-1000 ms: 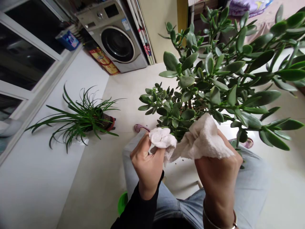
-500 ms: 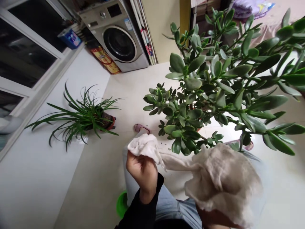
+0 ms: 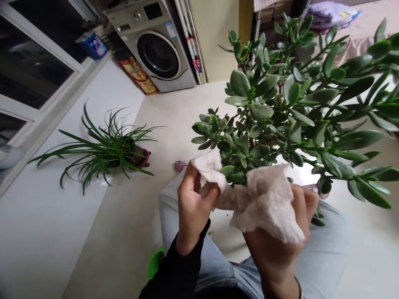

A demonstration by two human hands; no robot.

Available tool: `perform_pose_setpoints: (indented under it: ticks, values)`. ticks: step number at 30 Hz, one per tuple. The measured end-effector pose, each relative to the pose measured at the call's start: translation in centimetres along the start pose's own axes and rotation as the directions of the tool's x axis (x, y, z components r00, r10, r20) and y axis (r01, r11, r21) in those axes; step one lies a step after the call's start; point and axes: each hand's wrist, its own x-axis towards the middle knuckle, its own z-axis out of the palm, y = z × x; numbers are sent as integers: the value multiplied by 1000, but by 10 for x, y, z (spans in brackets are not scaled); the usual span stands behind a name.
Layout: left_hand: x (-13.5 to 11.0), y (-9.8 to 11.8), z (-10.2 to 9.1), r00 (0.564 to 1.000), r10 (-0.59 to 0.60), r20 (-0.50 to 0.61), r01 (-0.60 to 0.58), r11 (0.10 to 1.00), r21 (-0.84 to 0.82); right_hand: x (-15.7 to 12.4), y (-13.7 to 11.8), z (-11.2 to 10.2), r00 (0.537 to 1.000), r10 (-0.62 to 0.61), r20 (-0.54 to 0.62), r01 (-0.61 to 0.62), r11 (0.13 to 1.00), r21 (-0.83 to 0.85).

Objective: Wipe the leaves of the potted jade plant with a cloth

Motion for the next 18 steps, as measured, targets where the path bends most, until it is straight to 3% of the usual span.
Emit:
perform_pose_setpoints:
  ticks: [3, 9, 14, 18]
  values:
    - [8, 6, -1, 995, 45, 92, -51, 997, 64, 12, -5, -1, 998, -57, 14, 58, 994, -95]
    - [14, 7, -1, 967, 64, 246, -79, 996, 51, 19, -10, -9, 991, 28, 127, -11, 991, -130]
    - [16, 7, -1, 933, 99, 347, -141, 985, 99, 32, -16, -17, 963, -105, 249, 143, 980, -141]
    - [17, 6, 1, 935, 116, 334, -185, 965, 184, 38, -17, -19, 928, -180, 326, 241, 958, -155]
